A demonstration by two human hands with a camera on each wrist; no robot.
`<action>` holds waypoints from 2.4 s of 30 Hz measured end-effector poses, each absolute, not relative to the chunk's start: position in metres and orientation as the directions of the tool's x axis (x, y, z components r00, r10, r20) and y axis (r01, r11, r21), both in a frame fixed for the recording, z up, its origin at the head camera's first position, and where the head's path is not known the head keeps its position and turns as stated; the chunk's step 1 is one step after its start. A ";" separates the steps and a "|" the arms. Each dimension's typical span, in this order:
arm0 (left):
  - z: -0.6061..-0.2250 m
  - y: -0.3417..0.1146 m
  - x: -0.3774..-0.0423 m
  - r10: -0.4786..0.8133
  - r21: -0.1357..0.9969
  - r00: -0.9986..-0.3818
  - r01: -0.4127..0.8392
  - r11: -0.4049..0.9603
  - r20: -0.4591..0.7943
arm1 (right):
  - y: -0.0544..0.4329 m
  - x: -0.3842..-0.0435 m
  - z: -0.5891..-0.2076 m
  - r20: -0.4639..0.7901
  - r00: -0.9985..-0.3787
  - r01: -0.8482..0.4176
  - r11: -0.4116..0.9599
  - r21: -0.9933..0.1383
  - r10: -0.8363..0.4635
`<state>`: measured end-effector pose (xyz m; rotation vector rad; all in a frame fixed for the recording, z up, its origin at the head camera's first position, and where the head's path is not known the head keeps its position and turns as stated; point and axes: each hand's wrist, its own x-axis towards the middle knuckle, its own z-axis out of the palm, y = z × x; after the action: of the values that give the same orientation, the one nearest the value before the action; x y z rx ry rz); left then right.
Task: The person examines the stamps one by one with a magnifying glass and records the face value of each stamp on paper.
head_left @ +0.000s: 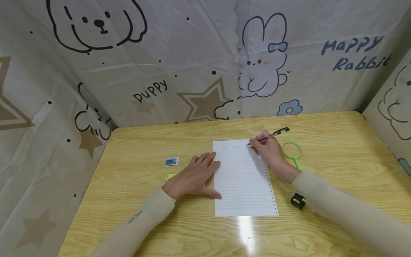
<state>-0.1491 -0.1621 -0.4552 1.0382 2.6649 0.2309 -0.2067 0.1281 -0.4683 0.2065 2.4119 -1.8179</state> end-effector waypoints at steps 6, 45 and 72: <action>-0.455 -0.162 -0.149 0.688 0.240 -0.702 0.646 0.724 -0.186 | 0.126 -0.206 -0.467 -0.159 -0.986 0.165 0.293 -0.942 0.047; -0.456 -0.162 -0.149 0.699 0.235 -0.696 0.661 0.713 -0.162 | 0.128 -0.207 -0.469 -0.175 -0.984 0.174 0.359 -0.917 0.029; -0.457 -0.163 -0.150 0.692 0.268 -0.699 0.642 0.718 -0.179 | 0.130 -0.206 -0.469 -0.143 -0.989 0.148 0.394 -0.907 0.043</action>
<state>-0.1502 -0.1627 -0.4566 1.0539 2.6577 0.2692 -0.2058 0.1297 -0.4688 0.1750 2.5413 -1.6692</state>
